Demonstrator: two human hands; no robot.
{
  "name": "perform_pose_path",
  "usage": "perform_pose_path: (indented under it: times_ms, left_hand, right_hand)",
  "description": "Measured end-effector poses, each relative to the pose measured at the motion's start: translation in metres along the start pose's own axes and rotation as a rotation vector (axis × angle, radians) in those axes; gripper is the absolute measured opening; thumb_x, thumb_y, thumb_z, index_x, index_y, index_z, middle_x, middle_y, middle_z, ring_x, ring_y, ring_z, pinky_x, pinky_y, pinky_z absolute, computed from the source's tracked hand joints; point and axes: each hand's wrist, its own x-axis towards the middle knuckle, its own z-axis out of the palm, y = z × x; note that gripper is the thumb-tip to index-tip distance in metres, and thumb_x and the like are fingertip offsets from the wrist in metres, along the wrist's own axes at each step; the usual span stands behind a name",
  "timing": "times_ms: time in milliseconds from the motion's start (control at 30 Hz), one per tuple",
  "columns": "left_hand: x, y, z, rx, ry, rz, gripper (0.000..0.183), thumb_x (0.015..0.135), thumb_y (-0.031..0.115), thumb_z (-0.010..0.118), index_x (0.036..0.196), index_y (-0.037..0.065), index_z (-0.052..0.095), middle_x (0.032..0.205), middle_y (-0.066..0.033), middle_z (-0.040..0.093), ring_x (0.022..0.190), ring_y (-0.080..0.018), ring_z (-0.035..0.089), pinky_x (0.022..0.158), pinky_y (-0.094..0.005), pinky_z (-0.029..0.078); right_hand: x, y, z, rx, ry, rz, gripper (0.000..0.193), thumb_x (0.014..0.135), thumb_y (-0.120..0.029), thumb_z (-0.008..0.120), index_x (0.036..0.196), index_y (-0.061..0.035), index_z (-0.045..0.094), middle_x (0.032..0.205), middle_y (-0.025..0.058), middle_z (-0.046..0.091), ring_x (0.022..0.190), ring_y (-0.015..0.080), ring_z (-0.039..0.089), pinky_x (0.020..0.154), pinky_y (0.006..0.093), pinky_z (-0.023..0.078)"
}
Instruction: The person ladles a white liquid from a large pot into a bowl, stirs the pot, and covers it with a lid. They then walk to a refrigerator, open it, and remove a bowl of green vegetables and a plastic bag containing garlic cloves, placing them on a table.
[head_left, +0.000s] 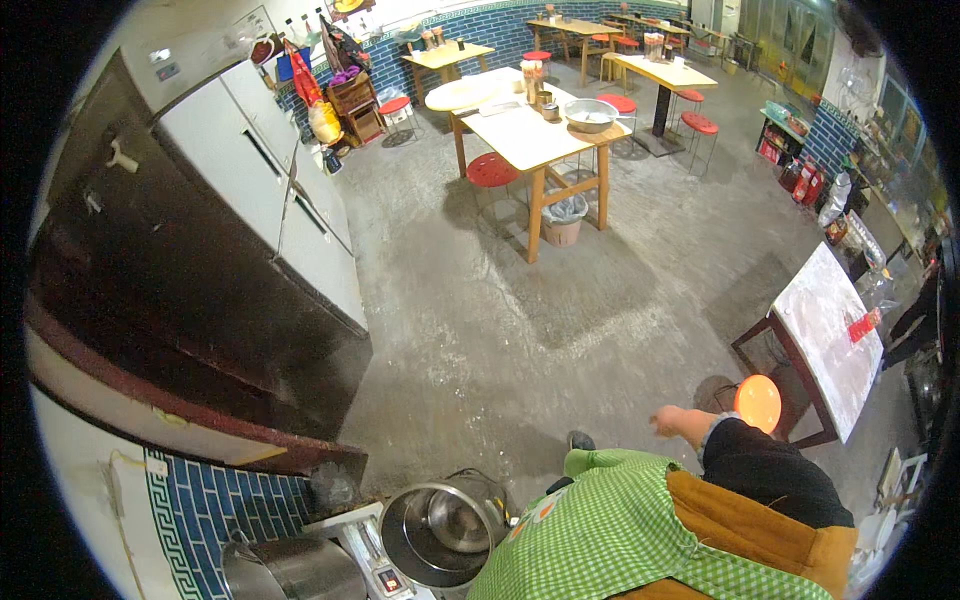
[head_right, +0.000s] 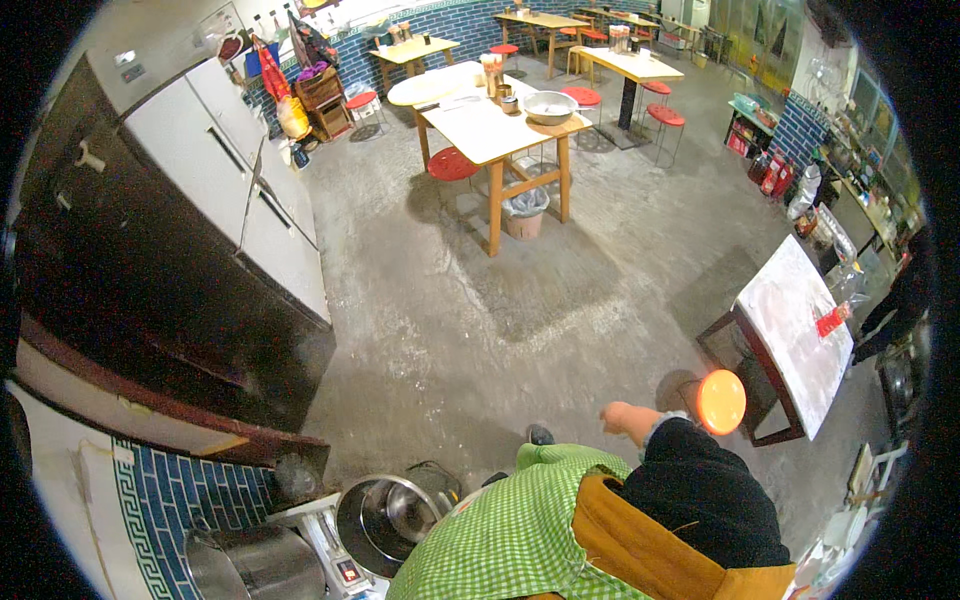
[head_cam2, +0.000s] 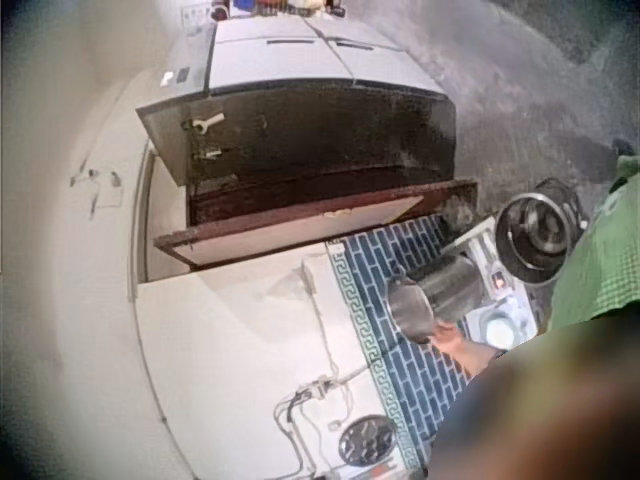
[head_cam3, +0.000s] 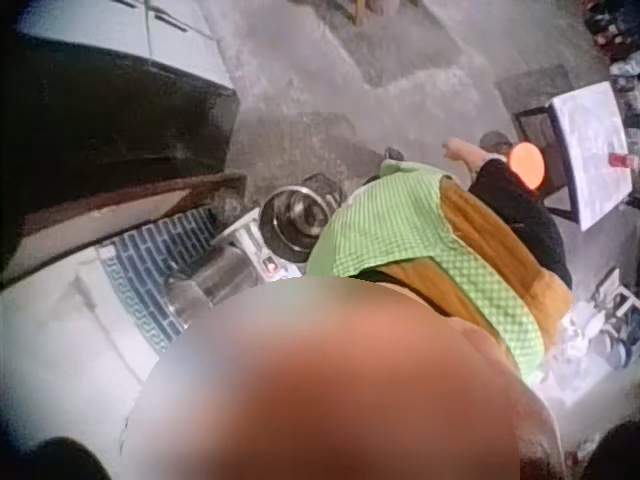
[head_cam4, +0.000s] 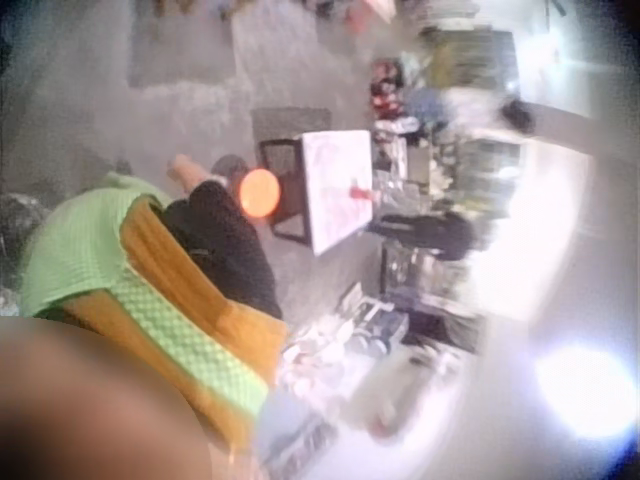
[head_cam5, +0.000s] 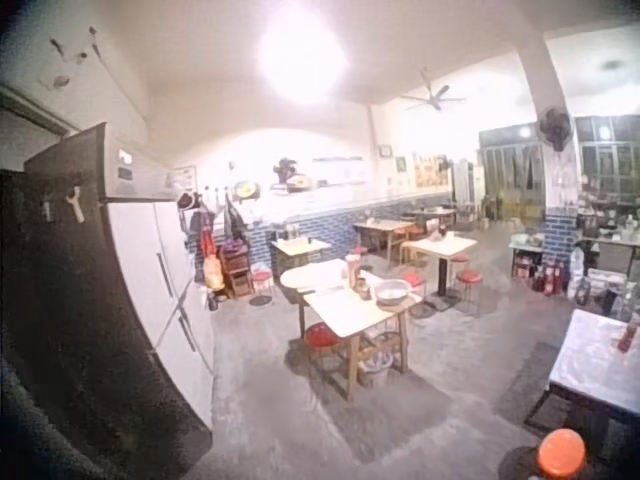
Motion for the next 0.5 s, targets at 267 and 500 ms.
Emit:
perform_pose_path:
  times_ms: [267, 500]
  left_hand:
    - [-0.083, -0.094, 0.196, 0.401, -0.228, -0.372, 0.025, 0.092, 0.022, 0.054, 0.097, -0.002, 0.056, 0.094, -0.018, 0.059, 0.072, -0.0217, 0.055, 0.057, -0.0326, 0.047]
    - [-0.053, -0.137, 0.275, 0.552, -0.257, -0.524, 0.024, 0.092, 0.023, 0.053, 0.095, 0.0, 0.055, 0.088, -0.0155, 0.059, 0.067, -0.0207, 0.055, 0.053, -0.0315, 0.046]
  right_hand:
    - [0.063, 0.028, -0.173, 0.179, 0.09, -0.023, 0.053, 0.081, -0.018, 0.062, 0.133, -0.0113, 0.052, 0.126, 0.0152, 0.059, 0.114, 0.0336, 0.057, 0.094, 0.0439, 0.047]
    - [0.122, 0.014, -0.244, 0.103, 0.081, -0.139, 0.052, 0.079, -0.017, 0.063, 0.131, -0.0119, 0.055, 0.124, 0.0146, 0.06, 0.115, 0.0334, 0.056, 0.094, 0.0438, 0.047]
